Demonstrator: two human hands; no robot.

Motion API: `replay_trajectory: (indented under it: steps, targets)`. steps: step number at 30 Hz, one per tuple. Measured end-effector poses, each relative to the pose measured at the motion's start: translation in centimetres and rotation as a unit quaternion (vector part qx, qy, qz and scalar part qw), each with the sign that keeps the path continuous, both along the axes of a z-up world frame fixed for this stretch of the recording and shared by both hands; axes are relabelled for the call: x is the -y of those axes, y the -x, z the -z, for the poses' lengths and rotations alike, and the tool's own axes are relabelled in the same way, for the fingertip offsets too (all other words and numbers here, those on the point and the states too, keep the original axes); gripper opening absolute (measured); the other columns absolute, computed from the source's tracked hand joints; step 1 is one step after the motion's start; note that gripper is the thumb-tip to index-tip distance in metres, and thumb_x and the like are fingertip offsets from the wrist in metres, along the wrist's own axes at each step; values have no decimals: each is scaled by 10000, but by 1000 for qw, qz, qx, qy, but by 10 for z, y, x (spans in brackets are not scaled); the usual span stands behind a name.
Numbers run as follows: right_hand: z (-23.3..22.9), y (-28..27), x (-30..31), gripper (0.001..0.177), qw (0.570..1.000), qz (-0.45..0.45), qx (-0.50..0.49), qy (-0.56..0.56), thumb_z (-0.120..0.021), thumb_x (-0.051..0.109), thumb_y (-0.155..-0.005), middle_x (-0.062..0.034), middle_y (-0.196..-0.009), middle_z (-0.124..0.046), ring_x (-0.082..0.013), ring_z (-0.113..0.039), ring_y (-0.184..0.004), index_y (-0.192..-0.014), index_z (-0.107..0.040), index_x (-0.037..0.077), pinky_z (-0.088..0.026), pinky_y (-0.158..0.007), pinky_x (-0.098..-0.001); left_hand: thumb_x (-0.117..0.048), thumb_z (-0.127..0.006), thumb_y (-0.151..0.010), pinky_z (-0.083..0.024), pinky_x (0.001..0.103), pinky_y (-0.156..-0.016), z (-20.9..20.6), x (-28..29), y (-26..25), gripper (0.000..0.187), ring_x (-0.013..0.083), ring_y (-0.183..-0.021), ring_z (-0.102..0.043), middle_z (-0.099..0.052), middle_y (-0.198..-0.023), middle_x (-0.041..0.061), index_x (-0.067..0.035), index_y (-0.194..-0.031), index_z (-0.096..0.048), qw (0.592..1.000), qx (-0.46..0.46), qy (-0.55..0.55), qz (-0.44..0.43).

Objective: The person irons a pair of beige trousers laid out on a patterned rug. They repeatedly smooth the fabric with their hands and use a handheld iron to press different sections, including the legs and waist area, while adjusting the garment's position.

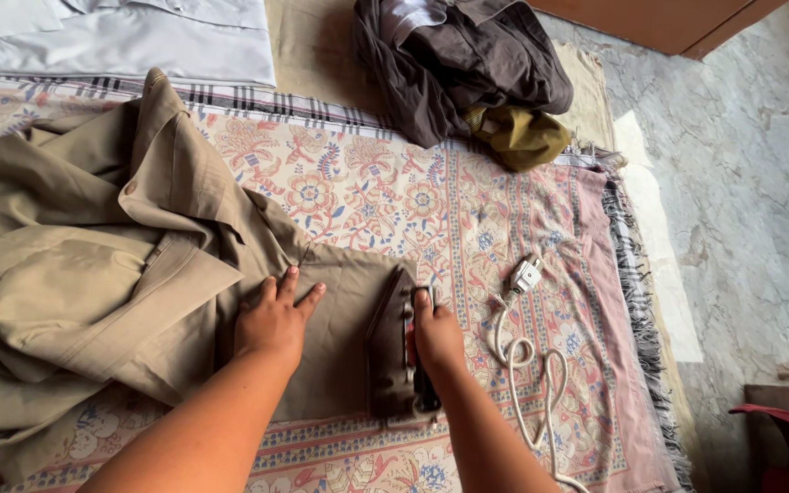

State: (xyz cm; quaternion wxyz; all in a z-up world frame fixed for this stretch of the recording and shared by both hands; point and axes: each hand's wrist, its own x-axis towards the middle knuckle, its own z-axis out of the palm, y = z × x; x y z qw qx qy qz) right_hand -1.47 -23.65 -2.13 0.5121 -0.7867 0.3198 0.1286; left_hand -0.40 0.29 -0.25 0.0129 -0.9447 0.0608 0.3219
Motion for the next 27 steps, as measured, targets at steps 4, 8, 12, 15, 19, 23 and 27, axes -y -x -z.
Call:
replay_trajectory:
  steps: [4, 8, 12, 15, 19, 23, 27]
  targets:
    - [-6, 33, -8, 538, 999, 4, -19, 38, -509, 534, -994, -104, -529, -564, -213, -538, -379, -835, -543, 21, -445, -394, -371, -143, -620, -973, -407, 480, -1146, 2, -1, -2, 922, 253, -1548, -173, 26, -1737, -32, -506, -1612, -63, 1000, -8, 4, -2]
    - [-7, 33, -8, 497, 1000, 18, -14, 2, -518, 514, -988, -96, -534, -548, -212, -514, -378, -851, -540, 37, -430, -388, -378, -116, -620, -974, -425, 466, -1131, 4, -2, -2, 941, 255, -1543, -172, 43, -1741, -30, -514, -1609, -52, 1000, 0, 3, 2]
    - [-2, 8, -2, 532, 1000, 15, 1, 10, -532, 510, -1009, -92, -541, -561, -212, -518, -382, -840, -529, 5, -439, -389, -374, -129, -682, -936, -416, 464, -1138, -2, -1, 0, 1007, 262, -1550, -159, 51, -1741, -29, -499, -1618, -40, 1000, -5, -3, 3]
    - [4, 5, 0, 515, 1000, 17, 14, -4, -522, 506, -1006, -91, -545, -550, -206, -511, -385, -848, -518, 16, -433, -384, -380, -138, -710, -921, -417, 467, -1134, -7, -2, 1, 1036, 267, -1554, -154, 60, -1741, -24, -494, -1621, -35, 1000, -9, -2, 2]
    - [7, 27, 0, 535, 1000, 6, 0, 29, -523, 521, -987, -105, -524, -571, -221, -547, -372, -827, -554, 11, -448, -378, -374, -138, -704, -925, -413, 471, -1133, -4, -1, -1, 1035, 272, -1559, -144, 74, -1745, -22, -488, -1625, -27, 1000, -26, -3, 4]
    - [7, 60, 0, 557, 1000, 1, -13, 10, -535, 534, -969, -120, -491, -567, -231, -513, -352, -812, -568, 1, -411, -364, -372, -141, -613, -983, -408, 518, -1125, 7, 1, -4, 918, 278, -1547, -155, 60, -1739, -16, -500, -1613, -50, 1000, -1, 0, -4]
    - [13, 50, 7, 571, 1000, -3, -11, -1, -531, 545, -974, -106, -528, -572, -215, -536, -375, -807, -547, -1, -445, -376, -372, -129, -601, -975, -405, 515, -1127, 15, 1, -2, 907, 285, -1544, -166, 44, -1741, -11, -485, -1621, -73, 1000, -3, 9, -5]
